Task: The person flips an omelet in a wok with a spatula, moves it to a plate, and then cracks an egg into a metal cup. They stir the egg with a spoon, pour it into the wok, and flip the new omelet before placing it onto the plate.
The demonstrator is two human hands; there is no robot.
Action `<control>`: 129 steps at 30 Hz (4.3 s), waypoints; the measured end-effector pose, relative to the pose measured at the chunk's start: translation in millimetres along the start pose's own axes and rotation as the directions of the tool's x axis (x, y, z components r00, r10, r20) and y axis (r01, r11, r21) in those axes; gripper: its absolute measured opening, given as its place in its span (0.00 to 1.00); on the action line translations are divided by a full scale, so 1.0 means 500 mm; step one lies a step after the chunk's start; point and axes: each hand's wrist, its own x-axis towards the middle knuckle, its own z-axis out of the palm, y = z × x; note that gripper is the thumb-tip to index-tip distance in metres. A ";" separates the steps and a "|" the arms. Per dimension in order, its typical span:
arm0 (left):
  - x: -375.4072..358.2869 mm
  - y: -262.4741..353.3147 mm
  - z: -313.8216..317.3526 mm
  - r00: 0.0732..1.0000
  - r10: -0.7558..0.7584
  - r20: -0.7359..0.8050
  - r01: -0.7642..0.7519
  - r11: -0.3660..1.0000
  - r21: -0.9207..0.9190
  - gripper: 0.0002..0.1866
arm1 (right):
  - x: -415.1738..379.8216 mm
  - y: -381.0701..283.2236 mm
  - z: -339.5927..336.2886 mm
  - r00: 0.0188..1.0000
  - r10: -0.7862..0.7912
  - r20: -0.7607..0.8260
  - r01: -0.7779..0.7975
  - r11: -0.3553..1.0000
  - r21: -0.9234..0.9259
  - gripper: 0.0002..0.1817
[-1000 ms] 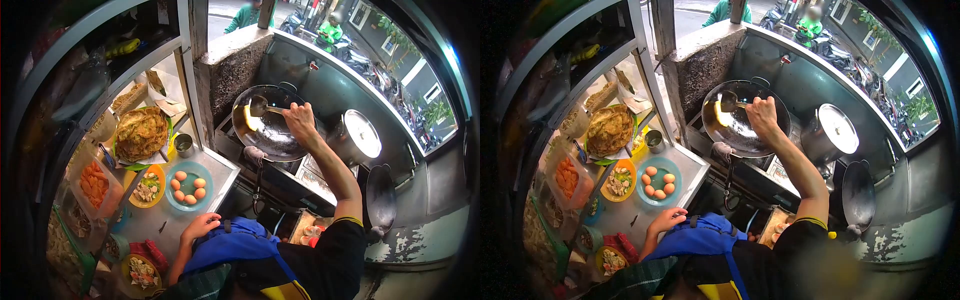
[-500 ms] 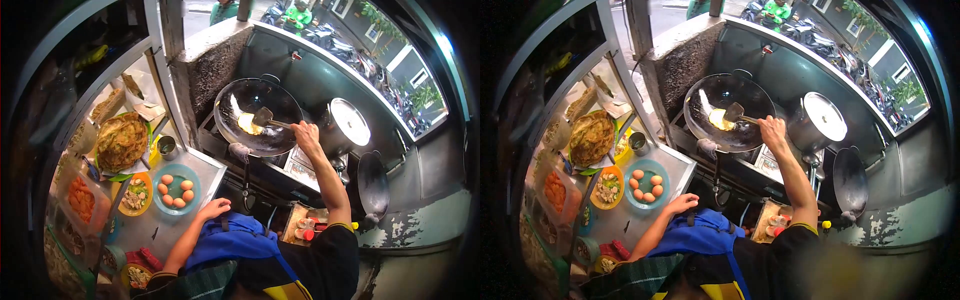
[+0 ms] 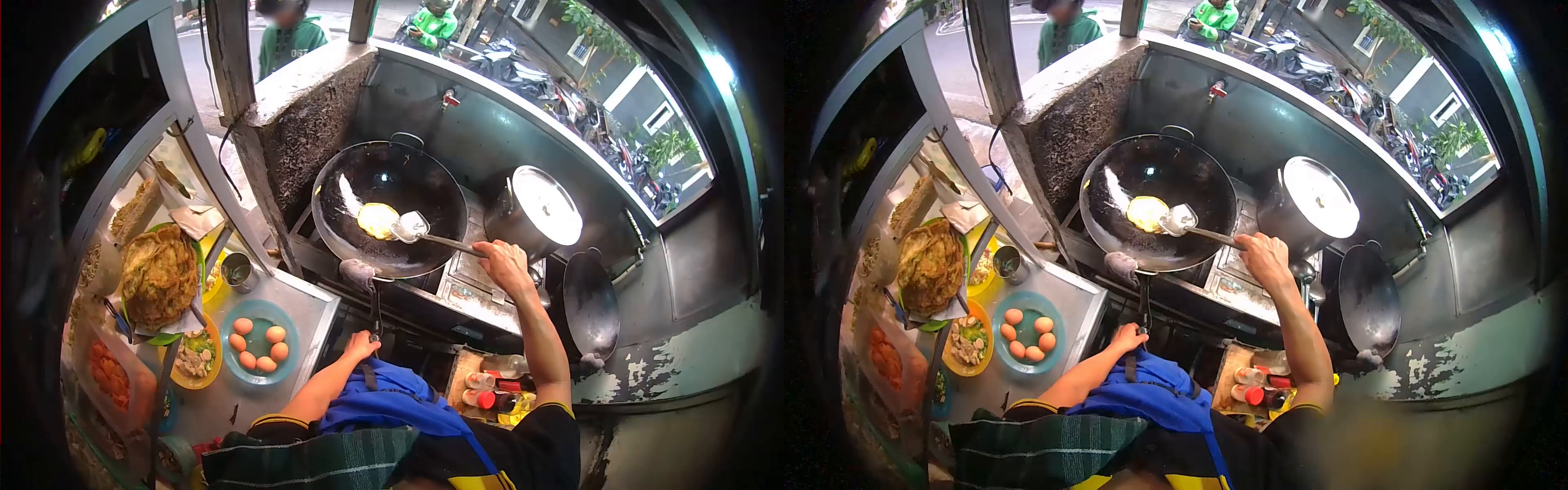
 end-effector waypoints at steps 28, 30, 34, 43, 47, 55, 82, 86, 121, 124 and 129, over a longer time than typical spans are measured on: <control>-0.137 -0.066 -0.065 0.995 0.093 -0.018 -0.095 0.972 -0.214 0.31 | 0.177 0.025 0.052 0.989 -0.145 0.019 0.146 0.981 -0.124 0.15; -0.205 -0.051 -0.097 0.993 0.114 -0.031 -0.118 0.930 -0.348 0.27 | 0.173 0.012 0.038 0.988 -0.154 -0.018 0.147 0.968 -0.202 0.12; -0.305 -0.049 -0.130 0.993 0.116 -0.019 -0.112 0.886 -0.451 0.23 | 0.161 -0.017 0.040 0.985 -0.110 -0.134 0.062 0.945 -0.321 0.07; -0.410 -0.060 -0.150 0.981 0.111 -0.162 -0.171 0.887 -0.428 0.23 | 0.136 -0.073 0.119 0.994 -0.104 0.030 0.103 0.994 0.038 0.21; -0.450 -0.087 -0.154 0.986 0.040 -0.161 -0.109 0.887 -0.448 0.22 | 0.114 -0.079 0.086 0.994 -0.074 0.085 0.071 0.997 0.032 0.20; -0.507 -0.114 -0.146 0.982 0.014 -0.191 -0.103 0.877 -0.468 0.21 | 0.041 -0.049 0.169 0.995 -0.035 0.095 0.022 0.991 0.129 0.22; -0.503 -0.126 -0.158 0.983 0.052 -0.173 -0.111 0.930 -0.351 0.22 | 0.017 -0.085 0.155 0.991 0.091 0.101 -0.118 0.941 0.316 0.20; -0.512 -0.122 -0.170 0.983 0.017 -0.181 -0.087 0.920 -0.382 0.21 | 0.027 -0.061 0.114 0.989 0.122 0.079 -0.144 0.902 0.408 0.20; -0.498 -0.144 -0.157 0.968 0.078 -0.237 -0.172 0.896 -0.410 0.20 | 0.187 -0.088 0.010 0.922 -0.235 0.307 0.208 0.971 0.119 0.20; -0.507 -0.154 -0.152 0.968 0.053 -0.247 -0.160 0.885 -0.436 0.19 | 0.158 -0.090 -0.067 0.932 -0.081 0.354 0.099 0.994 -0.034 0.19; -0.508 -0.151 -0.151 0.969 0.060 -0.239 -0.162 0.885 -0.436 0.19 | 0.136 -0.073 -0.106 0.942 0.002 0.336 0.063 0.981 -0.183 0.18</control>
